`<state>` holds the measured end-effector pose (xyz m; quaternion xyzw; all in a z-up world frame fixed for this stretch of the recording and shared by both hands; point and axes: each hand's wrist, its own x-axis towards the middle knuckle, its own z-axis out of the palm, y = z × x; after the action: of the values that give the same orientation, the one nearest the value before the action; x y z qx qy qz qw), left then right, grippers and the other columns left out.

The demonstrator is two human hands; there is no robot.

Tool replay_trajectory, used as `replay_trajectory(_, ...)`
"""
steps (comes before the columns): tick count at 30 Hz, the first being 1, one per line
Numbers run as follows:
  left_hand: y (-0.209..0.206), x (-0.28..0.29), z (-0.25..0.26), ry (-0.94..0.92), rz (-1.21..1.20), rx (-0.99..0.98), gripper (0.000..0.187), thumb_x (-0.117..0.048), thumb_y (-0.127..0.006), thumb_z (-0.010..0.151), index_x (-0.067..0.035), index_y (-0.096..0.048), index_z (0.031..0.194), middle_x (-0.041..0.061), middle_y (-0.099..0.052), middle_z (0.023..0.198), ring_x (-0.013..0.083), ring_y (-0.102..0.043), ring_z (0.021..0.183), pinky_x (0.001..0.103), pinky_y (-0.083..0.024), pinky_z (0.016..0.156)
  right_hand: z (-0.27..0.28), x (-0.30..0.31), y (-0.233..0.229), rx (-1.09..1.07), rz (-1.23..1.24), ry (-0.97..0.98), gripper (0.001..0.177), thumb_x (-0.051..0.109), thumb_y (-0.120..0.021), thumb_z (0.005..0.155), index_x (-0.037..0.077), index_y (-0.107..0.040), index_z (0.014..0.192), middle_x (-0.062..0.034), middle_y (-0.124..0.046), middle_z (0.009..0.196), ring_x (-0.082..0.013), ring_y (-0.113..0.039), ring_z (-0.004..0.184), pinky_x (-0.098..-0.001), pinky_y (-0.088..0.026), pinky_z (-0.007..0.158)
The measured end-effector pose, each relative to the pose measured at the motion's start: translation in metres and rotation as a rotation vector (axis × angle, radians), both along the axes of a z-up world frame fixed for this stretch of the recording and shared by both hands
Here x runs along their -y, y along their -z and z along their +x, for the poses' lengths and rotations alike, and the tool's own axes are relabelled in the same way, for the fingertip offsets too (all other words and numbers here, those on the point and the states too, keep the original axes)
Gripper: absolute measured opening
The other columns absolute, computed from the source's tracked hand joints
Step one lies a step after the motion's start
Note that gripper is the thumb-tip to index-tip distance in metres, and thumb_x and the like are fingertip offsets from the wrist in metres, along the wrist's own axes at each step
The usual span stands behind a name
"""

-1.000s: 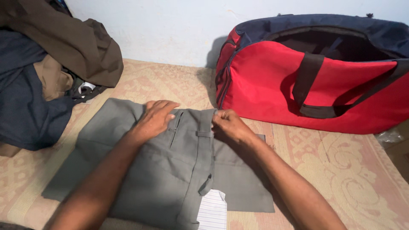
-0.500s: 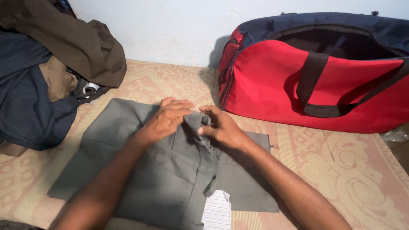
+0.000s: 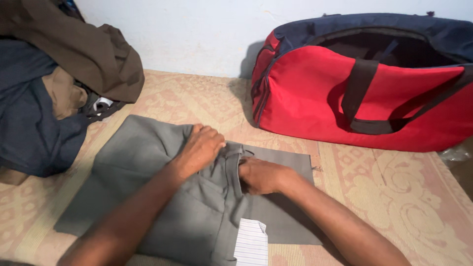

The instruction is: The person folds a pair of grey trousers on a bed, smoothing the fabric and folding them into a compact rectangle. They then place the folded trousers into a red duffel bag. Afterwards, the person picks up a pair of brown trousers, unfolds them, and begins folding them on the bed.

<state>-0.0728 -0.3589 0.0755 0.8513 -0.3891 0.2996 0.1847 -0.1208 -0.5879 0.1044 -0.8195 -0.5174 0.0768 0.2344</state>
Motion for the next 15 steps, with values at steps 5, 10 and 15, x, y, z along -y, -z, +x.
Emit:
replay_trajectory(5,0.014,0.0,0.007,-0.061,0.045,-0.024,0.008,-0.015,-0.072,0.088,-0.008,-0.071,0.091,0.008,-0.067,0.089,0.028,-0.062,0.096,0.046,-0.04,0.092,0.007,0.027,-0.035,-0.032,-0.075,0.308,0.021,0.007,-0.068,0.08,0.005,-0.075,0.1,-0.0138,-0.075,0.083,-0.0275,-0.075,0.076,-0.0403,-0.058,0.068)
replay_trajectory(10,-0.005,0.003,-0.002,-0.058,-0.039,0.115,0.009,-0.01,-0.072,0.087,-0.007,-0.068,0.095,0.009,-0.065,0.092,0.0294,-0.062,0.097,0.047,-0.04,0.097,0.028,0.034,-0.044,-0.484,0.104,0.86,0.033,0.029,-0.059,0.1,0.0,-0.067,0.112,-0.014,-0.069,0.078,-0.0254,-0.072,0.065,-0.038,-0.057,0.057)
replay_trajectory(15,-0.042,0.007,-0.029,0.064,-0.158,0.061,0.017,-0.01,-0.073,0.087,-0.005,-0.066,0.102,0.01,-0.066,0.1,0.0304,-0.062,0.101,0.044,-0.045,0.092,0.041,0.031,-0.01,-0.846,0.155,0.681,0.04,0.031,-0.052,0.105,-0.006,-0.064,0.115,-0.014,-0.071,0.088,-0.0207,-0.073,0.075,-0.0347,-0.065,0.065)
